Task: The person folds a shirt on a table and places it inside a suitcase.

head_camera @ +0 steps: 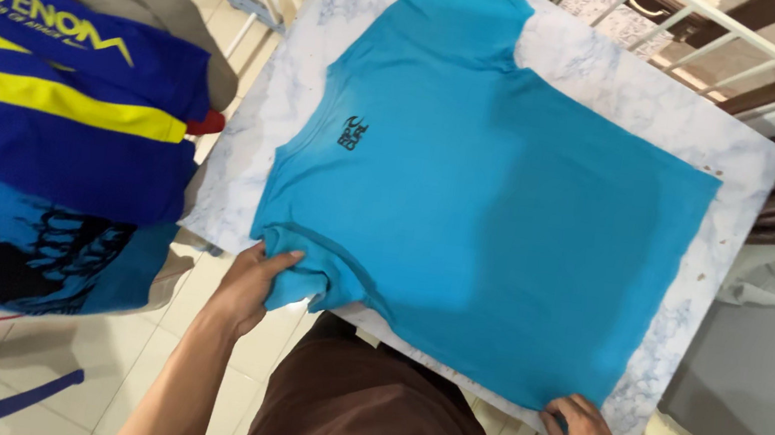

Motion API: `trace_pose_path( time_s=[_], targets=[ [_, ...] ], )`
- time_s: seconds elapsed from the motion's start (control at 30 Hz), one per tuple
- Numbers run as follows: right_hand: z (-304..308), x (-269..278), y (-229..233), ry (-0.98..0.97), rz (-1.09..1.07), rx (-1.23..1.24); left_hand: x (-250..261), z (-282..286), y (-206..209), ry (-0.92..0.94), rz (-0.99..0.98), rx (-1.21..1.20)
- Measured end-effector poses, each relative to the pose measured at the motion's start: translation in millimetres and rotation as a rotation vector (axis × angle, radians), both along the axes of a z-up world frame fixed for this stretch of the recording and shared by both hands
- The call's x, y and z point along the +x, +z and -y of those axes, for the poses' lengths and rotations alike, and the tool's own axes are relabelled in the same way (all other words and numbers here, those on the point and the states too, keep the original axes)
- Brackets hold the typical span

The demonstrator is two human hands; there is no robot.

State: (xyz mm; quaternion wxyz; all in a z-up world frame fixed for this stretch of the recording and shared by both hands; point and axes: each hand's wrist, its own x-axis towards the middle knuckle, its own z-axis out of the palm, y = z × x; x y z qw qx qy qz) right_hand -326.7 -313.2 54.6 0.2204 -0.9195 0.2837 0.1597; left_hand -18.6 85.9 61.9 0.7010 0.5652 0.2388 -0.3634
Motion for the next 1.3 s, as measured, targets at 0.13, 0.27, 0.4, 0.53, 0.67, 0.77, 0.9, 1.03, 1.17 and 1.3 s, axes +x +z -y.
trace_pose_path(
  time_s=[0.13,0.27,0.4,0.53,0.67,0.77,0.9,1.03,1.17,1.3],
  targets=[
    [21.4,-4.8,-11.5,0.021,0.033,0.031,8.8,7.8,7.6,0.134,0.052,-0.059],
    [49.5,1.3,-16.5,-0.187,-0.035,0.15,29.7,25.1,29.9,0.218,0.128,0.072],
    [70.1,21.0,-1.5,-0.311,0.123,0.163,66.8,53.2,53.1,0.188,0.293,0.12],
    [98.0,52.1,8.4,-0.434,0.221,0.185,114.0,91.0,64.2,0.118,0.342,0.036],
    [121.5,76.4,-1.6,-0.463,0.457,0.142,155.3,128.2,59.9,0.055,0.458,0.05],
    [124.9,78.6,-19.5,-0.605,0.517,0.205,166.9,132.5,36.6,-0.062,0.634,0.308],
    [125.6,66.4,-43.5,-0.797,0.469,0.138,144.5,86.2,-9.7,-0.446,1.333,1.071],
    [122.7,51.1,-64.0,-0.813,0.423,0.057,134.6,61.5,-32.9,-0.521,1.113,1.142],
    [127.3,67.2,-55.2,-0.818,0.407,0.03,141.8,70.4,-24.6,-0.568,0.917,1.145],
    [125.4,87.9,-37.0,-0.86,0.397,0.141,154.8,96.1,-17.2,-0.588,1.378,0.974]
  ],
)
